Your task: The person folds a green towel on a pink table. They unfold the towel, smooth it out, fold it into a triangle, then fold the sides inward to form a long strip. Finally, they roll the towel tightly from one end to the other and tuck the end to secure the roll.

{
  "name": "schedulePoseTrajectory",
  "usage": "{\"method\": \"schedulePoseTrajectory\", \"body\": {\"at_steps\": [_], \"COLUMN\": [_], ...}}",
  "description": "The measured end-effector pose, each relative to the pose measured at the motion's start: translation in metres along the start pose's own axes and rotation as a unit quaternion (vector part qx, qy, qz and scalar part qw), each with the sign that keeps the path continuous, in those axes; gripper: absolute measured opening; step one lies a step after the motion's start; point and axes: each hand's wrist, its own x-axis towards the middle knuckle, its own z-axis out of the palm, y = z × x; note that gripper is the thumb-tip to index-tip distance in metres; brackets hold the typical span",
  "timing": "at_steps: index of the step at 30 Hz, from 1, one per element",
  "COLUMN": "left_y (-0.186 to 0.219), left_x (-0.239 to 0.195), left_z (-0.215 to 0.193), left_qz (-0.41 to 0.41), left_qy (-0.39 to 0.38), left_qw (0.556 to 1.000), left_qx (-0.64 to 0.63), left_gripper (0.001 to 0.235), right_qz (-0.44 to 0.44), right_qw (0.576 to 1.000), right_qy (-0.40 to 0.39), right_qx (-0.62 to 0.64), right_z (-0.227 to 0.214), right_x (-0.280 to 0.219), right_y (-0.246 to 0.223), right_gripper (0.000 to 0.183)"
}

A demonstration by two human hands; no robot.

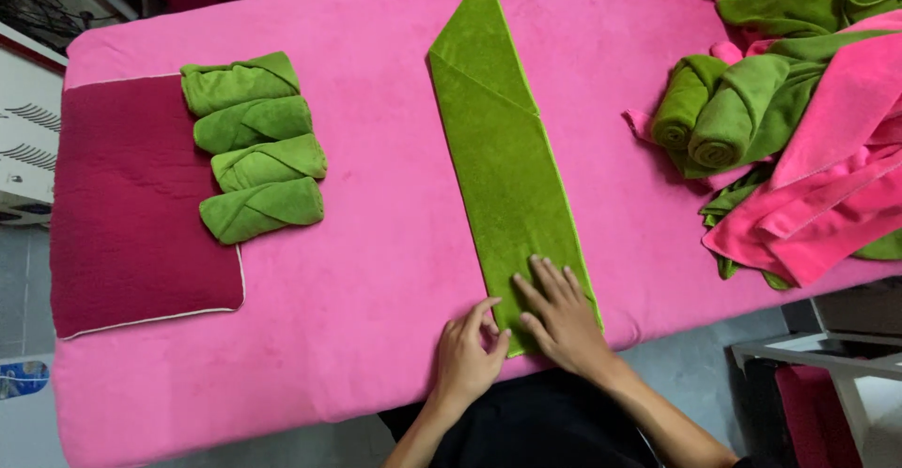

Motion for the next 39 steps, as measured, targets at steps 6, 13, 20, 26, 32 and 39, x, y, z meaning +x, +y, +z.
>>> {"method": "schedulePoseTrajectory", "body": {"at_steps": [6, 13, 20, 26, 32, 39], "left_y": [-0.010, -0.012, 0.001, 0.021, -0.011, -0.044], "left_x": [0.001, -0.003, -0.002, 0.025, 0.035, 0.008], "left_z": [-0.009, -0.011, -0.018, -0.040, -0.010, 0.036], "left_qz": [-0.029, -0.064, -0.093, -0.075, -0.075, -0.103], "left_qy": [0.069, 0.073, -0.114, -0.308, -0.380, -0.375], "left_qw": [0.985, 0.968, 0.970, 0.937, 0.885, 0.856], "left_qx": [-0.154, -0.231, -0.195, -0.147, -0.258, -0.342], "left_gripper": [0.035, 0.031, 0.075, 0.068, 0.063, 0.063], "right_qz": [-0.059, -0.053, -0.050, -0.082, -0.096, -0.028], "right_qw": [0.997, 0.993, 0.970, 0.964, 0.961, 0.976], "right_qy": [-0.014, -0.014, 0.008, 0.047, 0.049, 0.023], "right_qx": [0.046, 0.100, 0.239, 0.249, 0.254, 0.213], "right_z": [-0.013, 0.004, -0.022, -0.029, -0.041, -0.044], "right_x": [-0.015, -0.013, -0.008, -0.016, -0.018, 0.022], "right_y": [-0.041, -0.027, -0.025, -0.030, -0.033, -0.036], "right_gripper": [0.062, 0.033, 0.023, 0.020, 0.016, 0.044]}}
